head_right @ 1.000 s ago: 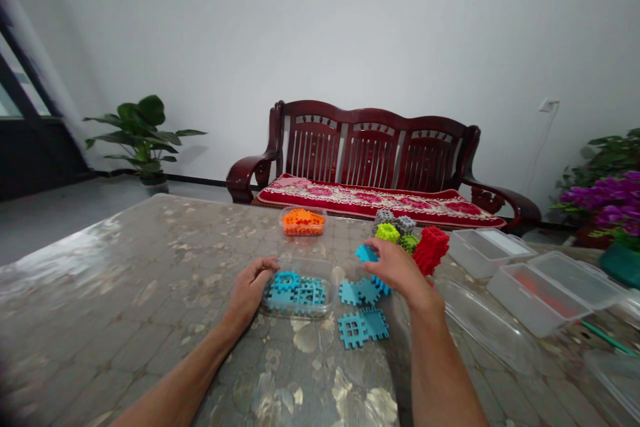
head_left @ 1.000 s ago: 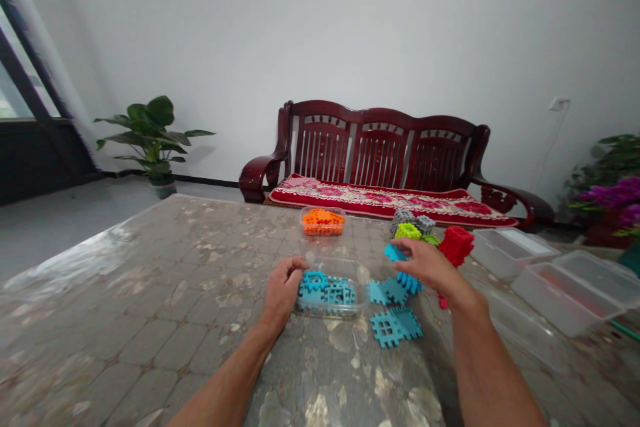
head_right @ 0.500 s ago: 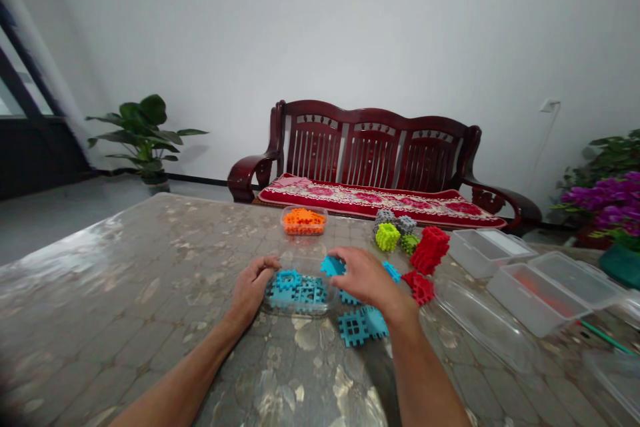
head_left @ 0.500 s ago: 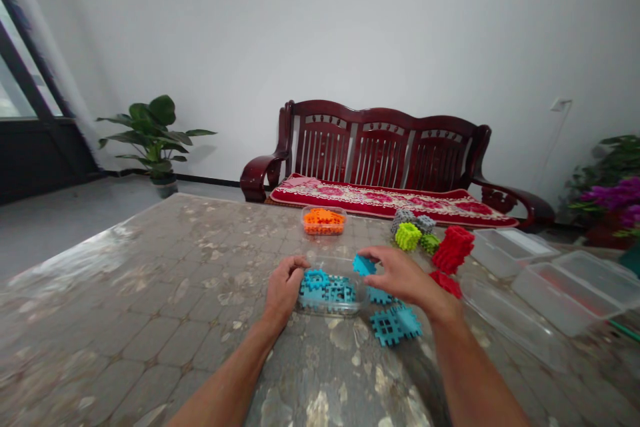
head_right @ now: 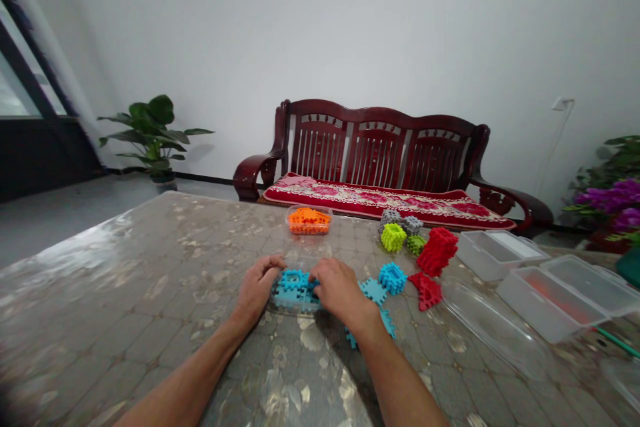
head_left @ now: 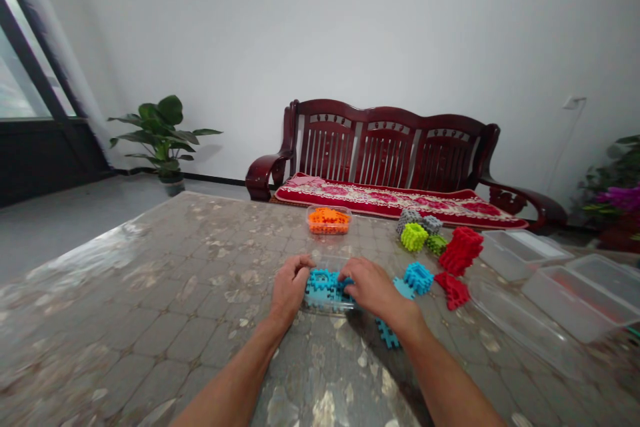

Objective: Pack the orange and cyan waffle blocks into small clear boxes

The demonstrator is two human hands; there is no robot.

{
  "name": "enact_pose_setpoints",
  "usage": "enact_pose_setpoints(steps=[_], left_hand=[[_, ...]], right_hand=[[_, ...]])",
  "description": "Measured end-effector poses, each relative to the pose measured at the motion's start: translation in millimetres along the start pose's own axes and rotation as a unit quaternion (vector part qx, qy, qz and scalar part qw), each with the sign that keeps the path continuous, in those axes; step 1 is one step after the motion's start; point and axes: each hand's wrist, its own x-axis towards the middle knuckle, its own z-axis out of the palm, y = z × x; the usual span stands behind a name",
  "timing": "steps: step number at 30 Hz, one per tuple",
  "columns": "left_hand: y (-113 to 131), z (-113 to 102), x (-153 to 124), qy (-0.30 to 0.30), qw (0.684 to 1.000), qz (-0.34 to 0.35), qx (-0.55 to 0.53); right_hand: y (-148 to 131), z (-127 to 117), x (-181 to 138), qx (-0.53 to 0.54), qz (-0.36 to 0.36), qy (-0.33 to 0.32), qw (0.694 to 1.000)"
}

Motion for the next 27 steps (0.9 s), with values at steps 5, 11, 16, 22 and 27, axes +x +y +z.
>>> enact_pose_setpoints(steps=[5, 11, 16, 22, 27], left_hand=[[0.3, 0.1, 0.0, -0.001, 1.0, -0.004, 0.0], [0.0, -0.1, 0.5, -0.006, 1.0, -0.008, 0.002], [0.0, 0.4, 2.2, -0.002, 1.0, -0.006, 0.002], [-0.9, 0.0, 2.8, 0.0, 1.0, -0.008, 0.006], [-1.2, 0.0, 3.1, -0.002, 1.0, -0.012, 0.009]], right_hand=[[21.1, -15.5, -2.0, 0.082, 0.019, 0.051, 0.995], [68.8, -37.9, -30.3, 0.192, 0.111, 0.069, 0.973], [91.4, -19.6, -70.4, 0.149, 0.166, 0.118, 0.968], [91.1, 4.7, -93.6, 0.061, 0.182, 0.19, 0.963], [93.6, -5.6, -106.2, 0.102, 0.13, 0.079, 0.983]])
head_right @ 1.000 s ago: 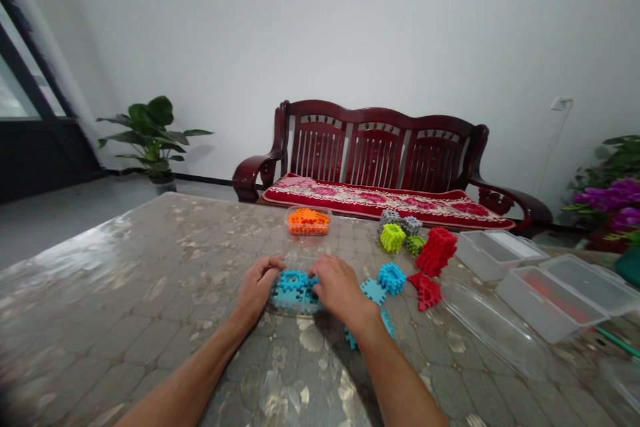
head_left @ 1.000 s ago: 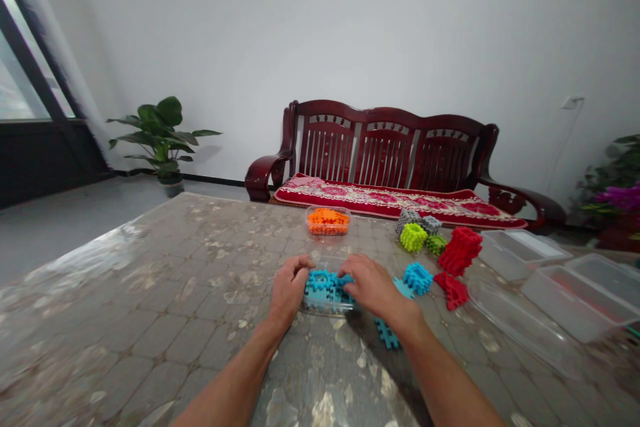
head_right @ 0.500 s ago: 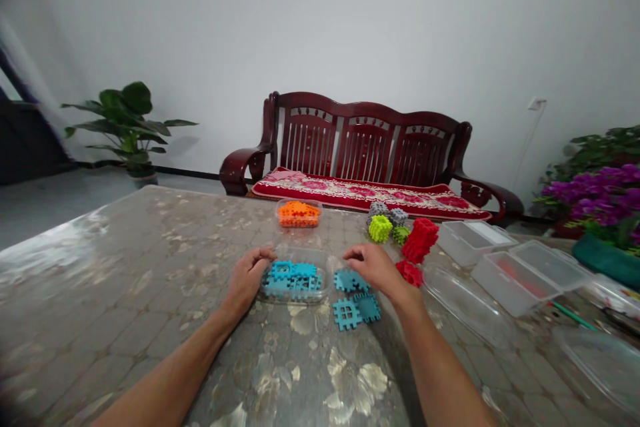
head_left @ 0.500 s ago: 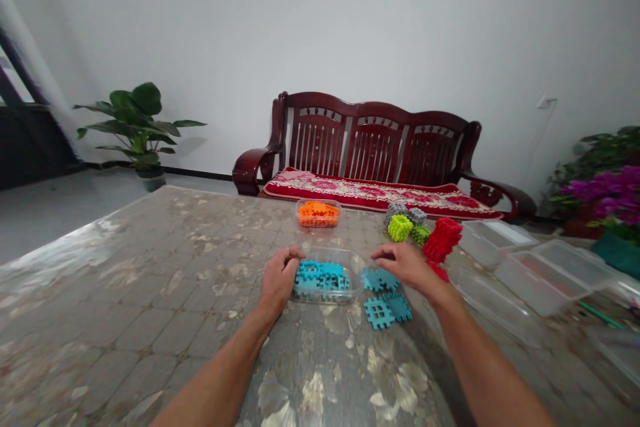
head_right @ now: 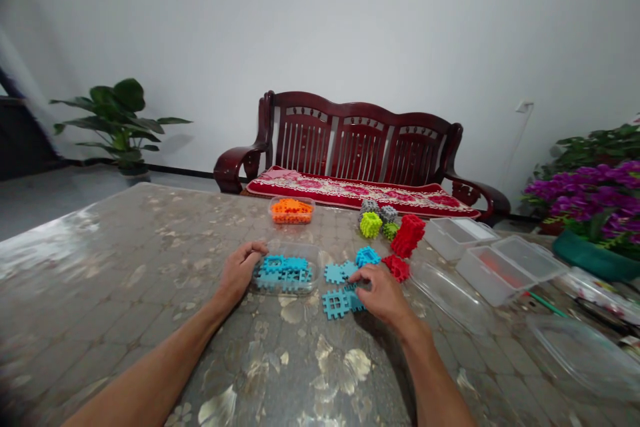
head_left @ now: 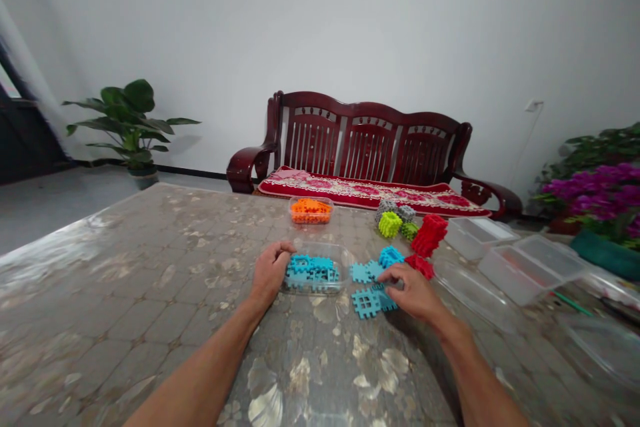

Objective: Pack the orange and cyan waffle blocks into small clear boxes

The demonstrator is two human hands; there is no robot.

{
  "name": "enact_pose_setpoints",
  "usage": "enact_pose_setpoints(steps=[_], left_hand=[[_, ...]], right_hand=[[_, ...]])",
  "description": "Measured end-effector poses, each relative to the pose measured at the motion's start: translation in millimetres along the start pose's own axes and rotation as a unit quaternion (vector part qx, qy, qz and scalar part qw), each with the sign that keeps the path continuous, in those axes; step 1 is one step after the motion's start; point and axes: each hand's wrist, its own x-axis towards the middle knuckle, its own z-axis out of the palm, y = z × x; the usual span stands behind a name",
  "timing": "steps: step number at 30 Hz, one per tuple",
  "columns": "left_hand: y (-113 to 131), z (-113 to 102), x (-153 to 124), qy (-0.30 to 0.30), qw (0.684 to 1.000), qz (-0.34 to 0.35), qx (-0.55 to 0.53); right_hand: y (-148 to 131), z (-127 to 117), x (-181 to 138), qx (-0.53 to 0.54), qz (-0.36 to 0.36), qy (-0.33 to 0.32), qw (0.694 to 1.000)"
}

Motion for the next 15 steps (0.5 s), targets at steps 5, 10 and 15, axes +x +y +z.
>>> enact_pose_setpoints(steps=[5, 10, 15], left_hand=[[1.6, -0.1, 0.7, 0.003, 1.0, -0.001, -0.001], [2.1, -0.4, 1.5, 0.003, 1.0, 0.002, -0.005], [0.1, 0.2, 0.6, 0.004, 1.0, 0.008, -0.009]], right_hand=[[-10.0, -13.4, -8.0, -0.011, -0.027, -0.098, 0.995], [-33.8, -5.7, -11.3, -0.042, -0.081, -0.116, 0.989], [-38.8, 8.9, -12.7, -0.065, -0.083, -0.105, 0.989]])
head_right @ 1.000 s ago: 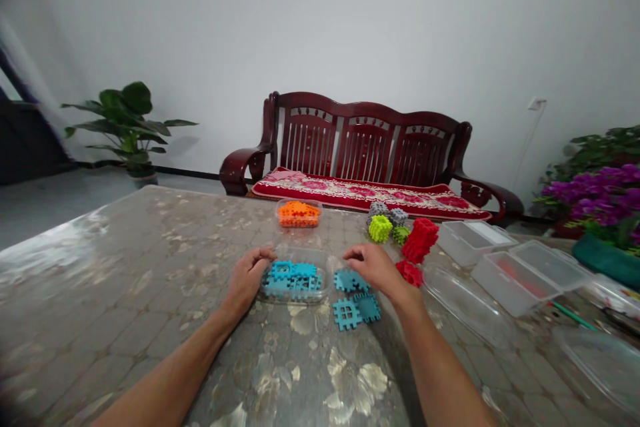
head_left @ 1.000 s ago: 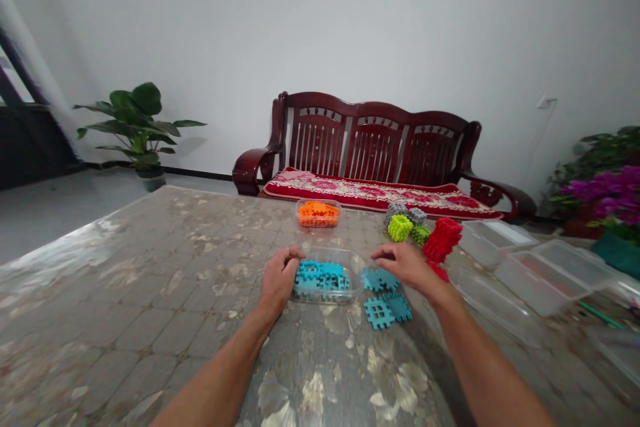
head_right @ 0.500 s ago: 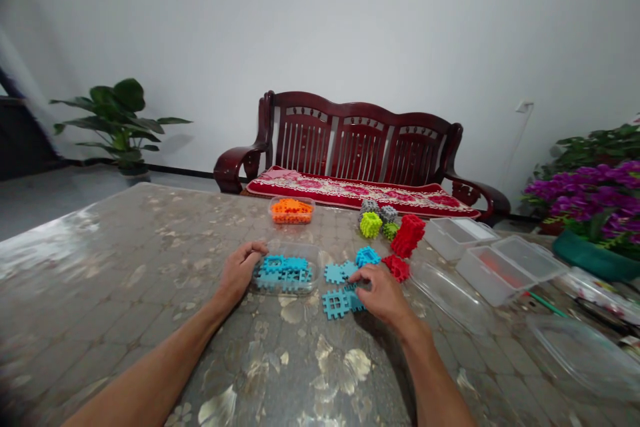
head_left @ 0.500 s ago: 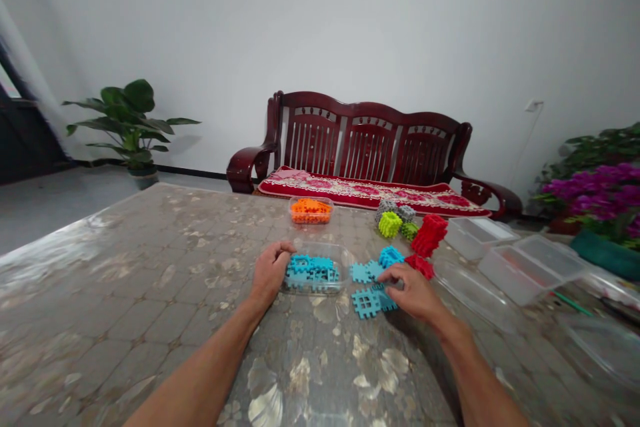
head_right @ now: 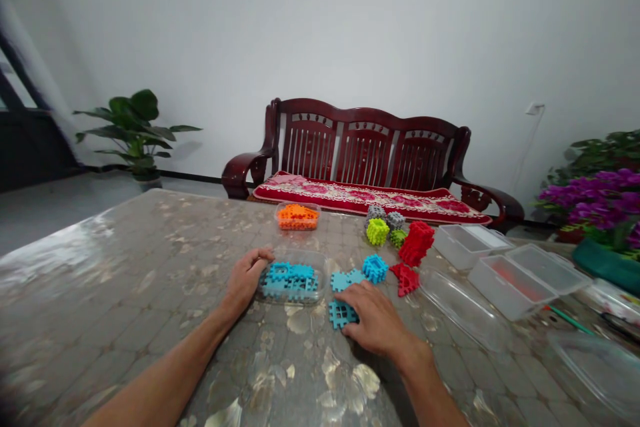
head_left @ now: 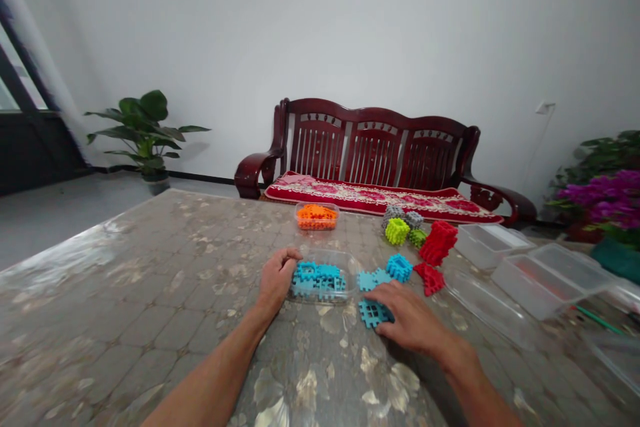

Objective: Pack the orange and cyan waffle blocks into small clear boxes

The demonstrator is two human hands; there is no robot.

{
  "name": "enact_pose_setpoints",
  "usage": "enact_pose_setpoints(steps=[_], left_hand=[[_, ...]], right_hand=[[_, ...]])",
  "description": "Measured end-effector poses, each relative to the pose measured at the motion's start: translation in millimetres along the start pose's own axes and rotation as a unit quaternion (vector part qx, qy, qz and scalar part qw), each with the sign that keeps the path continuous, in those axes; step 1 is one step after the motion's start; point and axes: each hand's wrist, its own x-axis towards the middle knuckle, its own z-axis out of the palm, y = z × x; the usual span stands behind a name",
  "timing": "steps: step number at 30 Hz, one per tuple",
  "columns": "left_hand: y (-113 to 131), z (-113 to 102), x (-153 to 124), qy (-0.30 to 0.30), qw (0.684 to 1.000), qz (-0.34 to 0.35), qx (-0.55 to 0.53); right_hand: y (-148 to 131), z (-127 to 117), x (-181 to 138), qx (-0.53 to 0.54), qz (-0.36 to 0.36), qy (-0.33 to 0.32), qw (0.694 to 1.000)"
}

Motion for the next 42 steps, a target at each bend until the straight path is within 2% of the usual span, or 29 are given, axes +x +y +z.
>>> enact_pose_setpoints(steps=[3, 9, 13, 17, 21, 27, 33, 36, 39, 42], left_hand=[[-1.5, 0.7, -1.1, 0.002, 1.0, 0.002, -0.001], [-1.8, 1.8, -2.0, 0.0, 1.0, 0.001, -0.008], [0.0, 1.5, -2.1, -0.004, 1.0, 0.001, -0.01], [1.2, 1.1, -2.7, -0.005, 1.0, 0.003, -0.009], [0.0, 1.7, -3.0, -0.003, 1.0, 0.005, -0.01], [-2.0, 2.3, -2.2, -0.004, 1.0, 0.004, -0.009], [1.4, 1.2, -3.6, -0.006, 1.0, 0.006, -0.01], [2.7, 0.8, -4.3, -0.007, 1.0, 0.007, -0.01], [3.3, 0.5, -4.3, -0.006, 1.0, 0.006, -0.007], [3.5, 0.2, -4.0, -0.007, 1.0, 0.006, -0.005]], right_hand=[[0.3, -1.2, 0.2, 0.01, 0.013, 0.026, 1.0], [-10.2, -25.7, 20.9, 0.083, 0.052, 0.123, 0.987], [-23.4, -31.8, 53.3, 0.1, -0.003, 0.095, 0.99], [-29.0, -26.7, 74.9, 0.057, -0.031, 0.065, 0.996], [-28.5, -21.2, 77.2, 0.012, -0.024, 0.059, 0.998], [-36.0, -14.3, 80.0, 0.02, -0.048, 0.047, 0.998], [-46.2, -5.5, 89.2, -0.058, -0.025, 0.03, 0.998], [-44.3, -3.8, 89.7, -0.038, -0.036, 0.054, 0.997], [-33.7, -4.7, 84.1, 0.024, -0.051, 0.122, 0.991], [-14.6, -5.9, 67.8, 0.072, -0.017, 0.175, 0.982]])
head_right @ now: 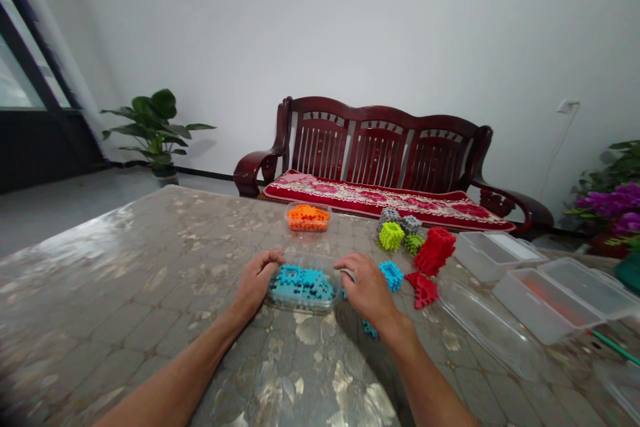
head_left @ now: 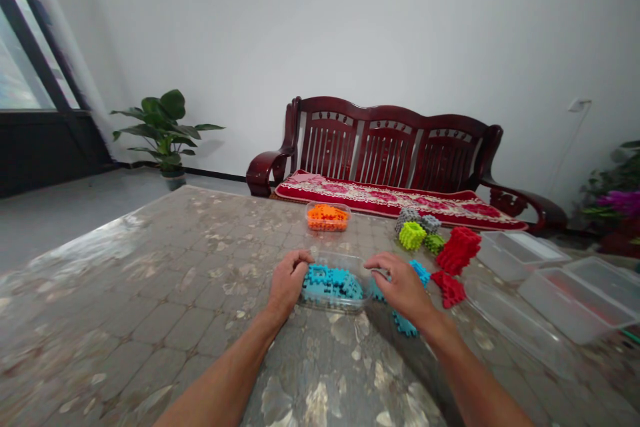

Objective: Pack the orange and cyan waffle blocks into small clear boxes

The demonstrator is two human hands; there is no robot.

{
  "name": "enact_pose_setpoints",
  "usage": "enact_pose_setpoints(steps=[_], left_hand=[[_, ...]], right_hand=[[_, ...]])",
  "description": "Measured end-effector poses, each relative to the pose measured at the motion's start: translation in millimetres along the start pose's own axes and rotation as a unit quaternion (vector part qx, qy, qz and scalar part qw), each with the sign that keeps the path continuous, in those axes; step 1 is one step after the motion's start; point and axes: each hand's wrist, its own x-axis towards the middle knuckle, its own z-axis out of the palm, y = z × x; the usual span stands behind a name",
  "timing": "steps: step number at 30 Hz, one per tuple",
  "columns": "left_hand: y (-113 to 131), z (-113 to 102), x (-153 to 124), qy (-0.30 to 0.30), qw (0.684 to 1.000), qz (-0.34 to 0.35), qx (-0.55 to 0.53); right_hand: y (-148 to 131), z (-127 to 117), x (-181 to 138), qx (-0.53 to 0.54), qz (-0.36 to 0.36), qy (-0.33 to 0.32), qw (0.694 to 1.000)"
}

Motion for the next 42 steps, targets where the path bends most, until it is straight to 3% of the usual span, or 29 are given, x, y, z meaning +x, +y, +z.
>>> enact_pose_setpoints(steps=[2, 6, 11, 26, 33, 42], left_hand=[[0.0, 0.1, 0.3, 0.0, 1.0, -0.001, 0.0], [-0.7, 0.7, 0.8, 0.003, 1.0, -0.005, 0.0], [-2.6, 0.1, 1.7, 0.002, 1.0, -0.003, -0.001], [-2.4, -0.4, 2.3, 0.001, 1.0, 0.0, 0.0], [-2.5, -0.4, 2.2, 0.003, 1.0, 0.004, 0.002], [-4.0, -0.2, 2.5, 0.003, 1.0, 0.004, 0.003]], right_hand=[[13.7, -7.9, -15.6, 0.001, 0.035, -0.009, 0.999], [34.1, -23.8, -48.3, -0.041, 0.061, -0.098, 0.992], [36.3, -35.8, -65.1, -0.09, 0.058, -0.193, 0.975], [43.6, -30.7, -68.9, -0.158, 0.141, -0.155, 0.965], [41.1, -28.5, -67.4, -0.114, 0.151, -0.173, 0.967], [27.9, -29.4, -66.6, -0.148, 0.137, -0.179, 0.963]])
